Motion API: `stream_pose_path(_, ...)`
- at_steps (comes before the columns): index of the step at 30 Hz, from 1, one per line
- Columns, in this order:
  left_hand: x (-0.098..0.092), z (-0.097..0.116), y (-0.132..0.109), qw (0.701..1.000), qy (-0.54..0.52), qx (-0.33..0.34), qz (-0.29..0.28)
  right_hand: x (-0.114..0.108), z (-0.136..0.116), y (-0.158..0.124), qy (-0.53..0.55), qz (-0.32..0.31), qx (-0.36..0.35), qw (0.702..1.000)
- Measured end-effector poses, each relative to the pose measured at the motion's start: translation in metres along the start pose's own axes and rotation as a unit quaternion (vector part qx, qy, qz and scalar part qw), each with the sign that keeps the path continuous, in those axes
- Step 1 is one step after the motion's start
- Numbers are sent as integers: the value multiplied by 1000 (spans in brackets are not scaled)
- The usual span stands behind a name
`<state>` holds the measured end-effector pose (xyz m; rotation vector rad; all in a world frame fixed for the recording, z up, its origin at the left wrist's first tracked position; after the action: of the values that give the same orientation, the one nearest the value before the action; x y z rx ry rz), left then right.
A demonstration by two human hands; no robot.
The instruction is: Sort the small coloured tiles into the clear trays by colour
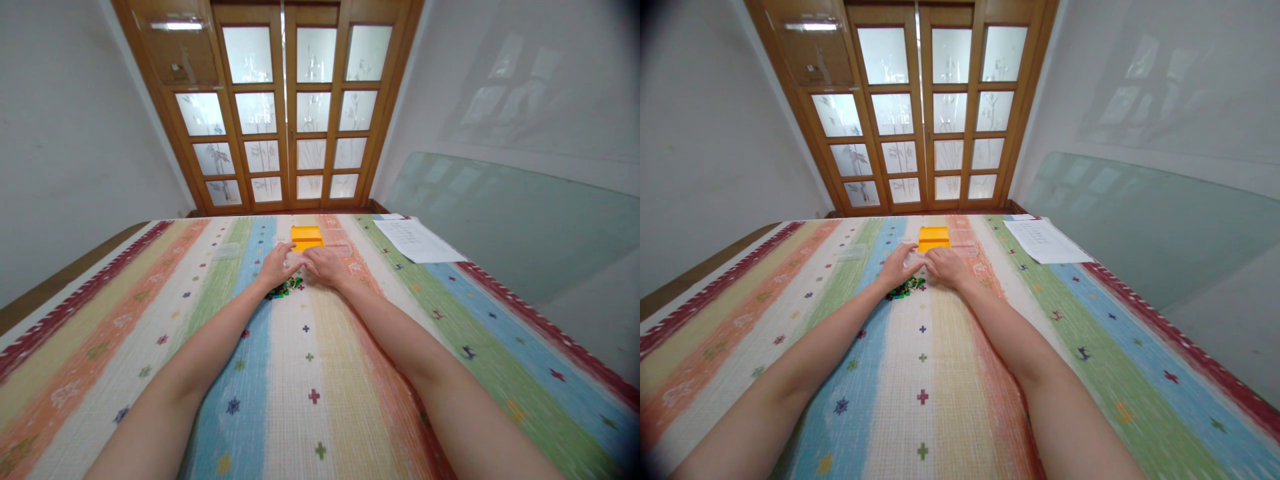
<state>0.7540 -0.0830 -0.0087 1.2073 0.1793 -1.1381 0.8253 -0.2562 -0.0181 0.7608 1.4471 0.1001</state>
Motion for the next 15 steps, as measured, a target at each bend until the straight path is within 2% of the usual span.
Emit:
stream_pose_path(12,-1,1,1,998,-8,-55,18,6,-13,0,-61,-11,0,998)
stream_pose_path(15,-1,3,-1,999,-9,-44,12,10,-4,1,-63,3,37,997)
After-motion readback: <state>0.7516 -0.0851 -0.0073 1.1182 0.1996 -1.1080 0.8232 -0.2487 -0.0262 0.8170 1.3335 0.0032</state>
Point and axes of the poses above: each hand's wrist, its own y-axis towards the middle knuckle, its own x-axis out of the palm, z = x × y, the point moved 4 cm from there along y, towards the middle knuckle, and after that the axes turned 1 degree about -y, right-handed, at the moved point
